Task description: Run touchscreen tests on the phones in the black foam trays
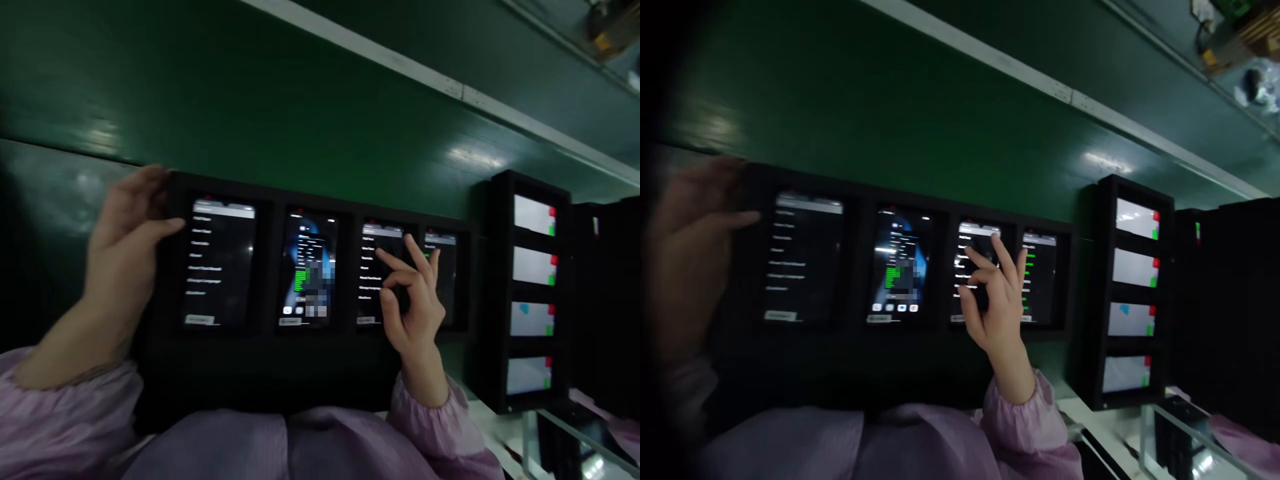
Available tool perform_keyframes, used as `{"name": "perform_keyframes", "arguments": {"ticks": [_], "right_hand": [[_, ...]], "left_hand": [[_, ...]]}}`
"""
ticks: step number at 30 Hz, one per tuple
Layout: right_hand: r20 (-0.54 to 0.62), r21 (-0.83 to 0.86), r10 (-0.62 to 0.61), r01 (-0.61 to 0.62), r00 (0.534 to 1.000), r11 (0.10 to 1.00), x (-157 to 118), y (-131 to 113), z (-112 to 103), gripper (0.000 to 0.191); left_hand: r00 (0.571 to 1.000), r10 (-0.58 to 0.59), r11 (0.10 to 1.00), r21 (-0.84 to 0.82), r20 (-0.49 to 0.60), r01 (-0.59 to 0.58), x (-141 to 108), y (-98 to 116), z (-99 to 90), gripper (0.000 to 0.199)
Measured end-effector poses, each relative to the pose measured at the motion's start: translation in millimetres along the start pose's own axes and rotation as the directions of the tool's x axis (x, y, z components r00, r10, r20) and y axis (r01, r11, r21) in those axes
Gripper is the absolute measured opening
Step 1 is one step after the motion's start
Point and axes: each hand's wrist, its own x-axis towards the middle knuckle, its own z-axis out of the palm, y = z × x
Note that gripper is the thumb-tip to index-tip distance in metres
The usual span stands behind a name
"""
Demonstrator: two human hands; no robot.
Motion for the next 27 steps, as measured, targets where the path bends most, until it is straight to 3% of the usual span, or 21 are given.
{"name": "perform_keyframes", "arguments": {"ticks": [4, 9, 14, 16, 21, 27], "right_hand": [[-0.017, 0.103, -0.022, 0.023, 1.000, 0.994, 4, -21, 16, 0.013], [0.010, 0.167, -0.028, 0.026, 1.000, 0.986, 4, -32, 25, 0.012], [-0.036, 0.180, -0.060, 0.065, 0.998, 0.981, 4, -34, 19, 0.014], [-0.029, 0.158, -0.112, 0.115, 0.993, 0.981, 3, -33, 16, 0.016], [0.109, 0.091, -0.248, 0.239, 0.963, 0.967, -4, -33, 18, 0.016], [0.321, 0.039, -0.283, 0.286, 0.904, 0.957, -10, -50, 28, 0.020]], "left_hand": [[0.995, -0.102, 0.990, -0.098, -0.002, 0.102, 3, 4, -10.2, 0.068], [0.985, -0.167, 0.984, -0.047, 0.050, 0.170, 1, 5, -10.9, 0.079], [0.987, -0.158, 0.987, 0.008, 0.039, 0.158, 2, 0, -11.4, 0.107], [0.992, -0.124, 0.992, 0.028, 0.039, 0.123, 1, -1, -11.6, 0.107], [0.995, -0.083, 0.996, -0.014, 0.060, 0.084, -5, 3, -11.5, 0.083], [0.995, -0.098, 0.995, -0.015, 0.000, 0.098, -3, 0, -11.6, 0.078]]}}
